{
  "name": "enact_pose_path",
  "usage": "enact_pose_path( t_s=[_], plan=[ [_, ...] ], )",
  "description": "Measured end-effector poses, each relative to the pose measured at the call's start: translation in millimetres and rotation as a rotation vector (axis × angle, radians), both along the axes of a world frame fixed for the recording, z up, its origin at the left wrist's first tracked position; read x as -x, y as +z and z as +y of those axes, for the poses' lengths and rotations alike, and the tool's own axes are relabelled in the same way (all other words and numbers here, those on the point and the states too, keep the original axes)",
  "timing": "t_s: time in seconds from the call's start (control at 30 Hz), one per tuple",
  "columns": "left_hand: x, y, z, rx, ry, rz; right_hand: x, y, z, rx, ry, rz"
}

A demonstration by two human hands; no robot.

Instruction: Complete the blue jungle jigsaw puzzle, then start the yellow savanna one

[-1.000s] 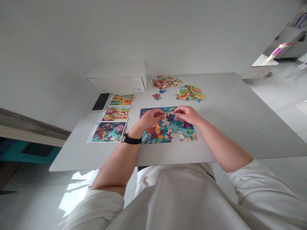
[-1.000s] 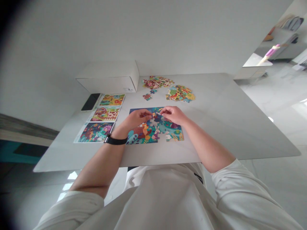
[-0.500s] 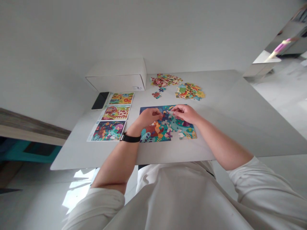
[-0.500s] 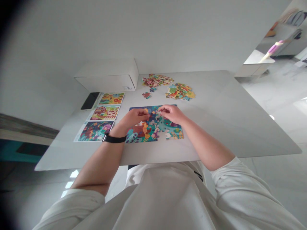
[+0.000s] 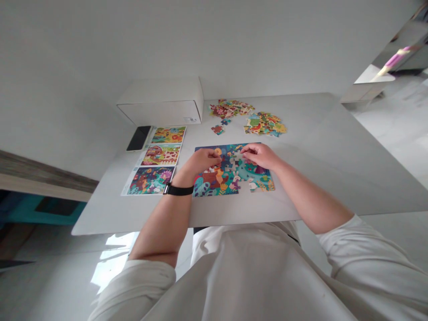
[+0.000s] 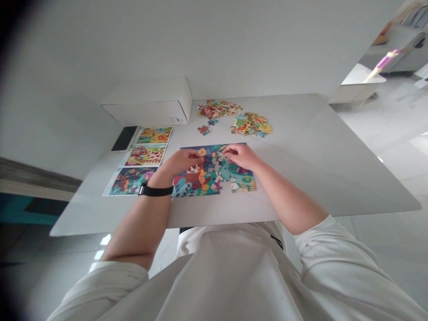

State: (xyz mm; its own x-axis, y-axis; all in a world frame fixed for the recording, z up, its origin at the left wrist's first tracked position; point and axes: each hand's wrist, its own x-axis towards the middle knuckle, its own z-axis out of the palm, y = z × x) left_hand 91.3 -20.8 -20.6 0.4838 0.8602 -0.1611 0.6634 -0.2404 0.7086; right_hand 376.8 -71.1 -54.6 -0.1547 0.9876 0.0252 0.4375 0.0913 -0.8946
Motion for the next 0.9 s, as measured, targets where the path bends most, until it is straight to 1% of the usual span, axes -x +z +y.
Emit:
enact_pose_path(
  t_s=[0.13, 0.3, 0.4, 0.6, 0.8, 0.9],
  plan=[
    [1.6, -2.5, 3.1, 0.013, -0.006, -0.015, -1.6, 0.7, -0.3, 0.011, -0.022, -0.037],
    [1.8, -2.4, 3.8, 0.044, -0.013, -0.021, -4.2, 3.9, 0.4, -0.072, -0.106, -0.167],
    [0.5, 0.1, 2.1, 0.057, -0.026, -0.018, -5.3, 5.8, 0.9, -0.081, -0.133, -0.196],
    [-2.0, 0.3, -1.6, 0.087, -0.062, -0.053, -4.2, 5.8, 0.2, -0.072, -0.103, -0.180],
    [-3.0, -3.9, -2.3, 0.092, -0.082, -0.064, -0.9, 2.6, -0.6, 0.007, -0.022, -0.065],
    [-3.9, -3.6, -2.7, 0.100, -0.080, -0.072, 0.0, 1.8, -0.9, 0.016, -0.003, -0.023]
  ],
)
